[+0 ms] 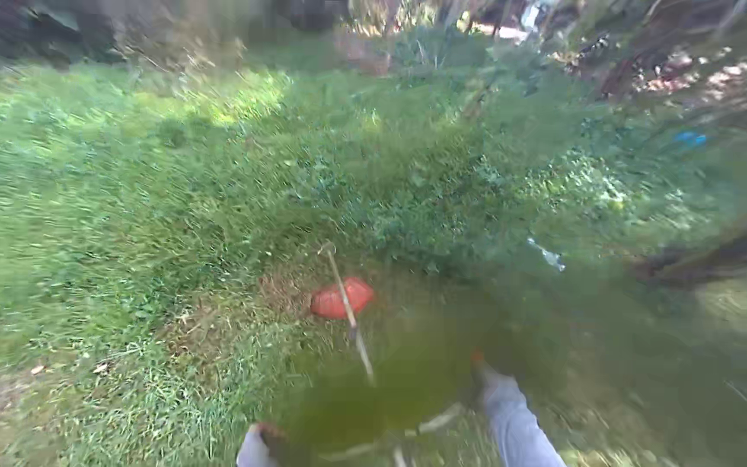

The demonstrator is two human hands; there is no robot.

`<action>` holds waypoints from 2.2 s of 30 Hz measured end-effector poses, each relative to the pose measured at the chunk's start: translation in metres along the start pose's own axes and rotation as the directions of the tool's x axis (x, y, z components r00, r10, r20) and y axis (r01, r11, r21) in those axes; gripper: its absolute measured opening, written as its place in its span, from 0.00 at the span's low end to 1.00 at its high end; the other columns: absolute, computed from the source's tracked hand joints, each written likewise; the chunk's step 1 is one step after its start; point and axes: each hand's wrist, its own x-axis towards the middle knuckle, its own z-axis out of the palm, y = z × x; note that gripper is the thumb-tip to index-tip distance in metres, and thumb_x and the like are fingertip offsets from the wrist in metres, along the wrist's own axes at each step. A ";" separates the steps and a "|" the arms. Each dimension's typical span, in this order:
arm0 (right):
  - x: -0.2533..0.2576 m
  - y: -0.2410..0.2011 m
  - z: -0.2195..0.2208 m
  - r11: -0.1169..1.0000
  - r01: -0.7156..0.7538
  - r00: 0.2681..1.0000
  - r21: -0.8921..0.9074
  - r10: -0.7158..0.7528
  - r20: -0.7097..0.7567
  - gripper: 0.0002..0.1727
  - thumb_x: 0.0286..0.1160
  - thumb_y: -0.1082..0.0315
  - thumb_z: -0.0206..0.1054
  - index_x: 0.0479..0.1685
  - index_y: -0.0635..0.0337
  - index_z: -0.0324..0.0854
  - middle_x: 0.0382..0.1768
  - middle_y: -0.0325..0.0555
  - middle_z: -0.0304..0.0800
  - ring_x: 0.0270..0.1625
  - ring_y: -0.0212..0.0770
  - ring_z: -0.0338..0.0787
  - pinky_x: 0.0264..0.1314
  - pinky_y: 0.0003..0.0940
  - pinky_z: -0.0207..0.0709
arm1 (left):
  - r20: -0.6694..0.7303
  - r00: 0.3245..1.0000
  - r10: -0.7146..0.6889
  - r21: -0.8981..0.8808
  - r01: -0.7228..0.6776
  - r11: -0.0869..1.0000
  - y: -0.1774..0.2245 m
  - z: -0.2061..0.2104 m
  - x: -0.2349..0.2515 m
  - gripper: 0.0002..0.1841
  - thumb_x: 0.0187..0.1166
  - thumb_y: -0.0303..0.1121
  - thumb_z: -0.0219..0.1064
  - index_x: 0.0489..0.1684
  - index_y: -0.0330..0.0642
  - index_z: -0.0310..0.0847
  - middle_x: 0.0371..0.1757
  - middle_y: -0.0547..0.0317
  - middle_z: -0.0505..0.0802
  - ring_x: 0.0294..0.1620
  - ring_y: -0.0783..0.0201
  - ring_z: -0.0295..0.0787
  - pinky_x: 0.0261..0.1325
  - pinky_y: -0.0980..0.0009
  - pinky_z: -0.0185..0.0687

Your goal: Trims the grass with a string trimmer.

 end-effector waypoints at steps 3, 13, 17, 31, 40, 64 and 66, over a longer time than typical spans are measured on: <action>0.013 0.017 -0.044 0.994 0.058 0.988 0.094 -0.044 -0.148 0.17 0.84 0.80 0.53 0.69 0.73 0.68 0.34 0.46 0.75 0.26 0.31 0.75 0.33 0.26 0.77 | 0.093 0.994 -0.052 0.085 0.044 0.995 -0.012 0.051 -0.004 0.21 0.95 0.45 0.39 0.33 0.46 0.68 0.20 0.61 0.79 0.22 0.60 0.82 0.34 0.57 0.87; -0.015 0.144 -0.246 0.961 0.003 0.835 0.276 0.149 -0.529 0.16 0.86 0.78 0.53 0.68 0.74 0.67 0.34 0.45 0.75 0.28 0.30 0.74 0.36 0.26 0.77 | 0.344 0.888 -0.305 0.487 0.109 0.866 -0.136 0.207 -0.064 0.18 0.96 0.40 0.39 0.35 0.45 0.68 0.20 0.61 0.78 0.21 0.62 0.81 0.35 0.60 0.87; -0.020 0.197 -0.318 0.892 0.151 0.709 0.427 0.203 -0.675 0.15 0.82 0.77 0.56 0.64 0.70 0.70 0.32 0.43 0.77 0.26 0.31 0.77 0.31 0.29 0.78 | 0.411 0.835 -0.365 0.621 0.036 0.783 -0.203 0.274 -0.099 0.18 0.96 0.40 0.42 0.42 0.38 0.73 0.25 0.57 0.81 0.24 0.61 0.82 0.35 0.61 0.87; 0.089 0.229 -0.427 0.875 -0.055 0.782 0.482 0.338 -0.524 0.13 0.87 0.75 0.52 0.63 0.73 0.70 0.35 0.46 0.73 0.30 0.31 0.72 0.39 0.27 0.74 | 0.383 0.877 -0.290 0.648 -0.031 0.761 -0.267 0.369 -0.170 0.19 0.95 0.40 0.47 0.35 0.38 0.74 0.21 0.56 0.80 0.21 0.60 0.81 0.31 0.62 0.84; 0.146 0.127 -0.378 0.960 -0.137 0.909 0.246 0.220 -0.353 0.18 0.88 0.77 0.49 0.71 0.75 0.65 0.44 0.54 0.75 0.37 0.33 0.76 0.44 0.27 0.75 | 0.255 0.954 -0.159 0.388 0.050 0.920 -0.223 0.317 -0.134 0.18 0.94 0.39 0.47 0.29 0.42 0.70 0.18 0.58 0.79 0.18 0.60 0.80 0.29 0.60 0.85; 0.194 -0.053 -0.060 0.992 0.119 0.991 0.040 -0.121 0.048 0.16 0.83 0.77 0.56 0.67 0.68 0.72 0.31 0.44 0.78 0.25 0.32 0.78 0.31 0.28 0.79 | -0.089 0.996 -0.030 -0.161 0.016 0.987 -0.079 0.165 0.000 0.19 0.94 0.40 0.44 0.29 0.45 0.69 0.17 0.61 0.78 0.18 0.61 0.79 0.29 0.61 0.85; 0.194 -0.066 -0.033 0.992 0.124 0.986 -0.016 -0.122 0.113 0.17 0.83 0.79 0.55 0.69 0.70 0.70 0.33 0.44 0.76 0.26 0.31 0.76 0.32 0.27 0.77 | -0.120 0.993 -0.013 -0.185 -0.009 0.983 -0.069 0.153 0.007 0.19 0.94 0.41 0.43 0.29 0.46 0.69 0.17 0.62 0.78 0.18 0.62 0.79 0.30 0.61 0.85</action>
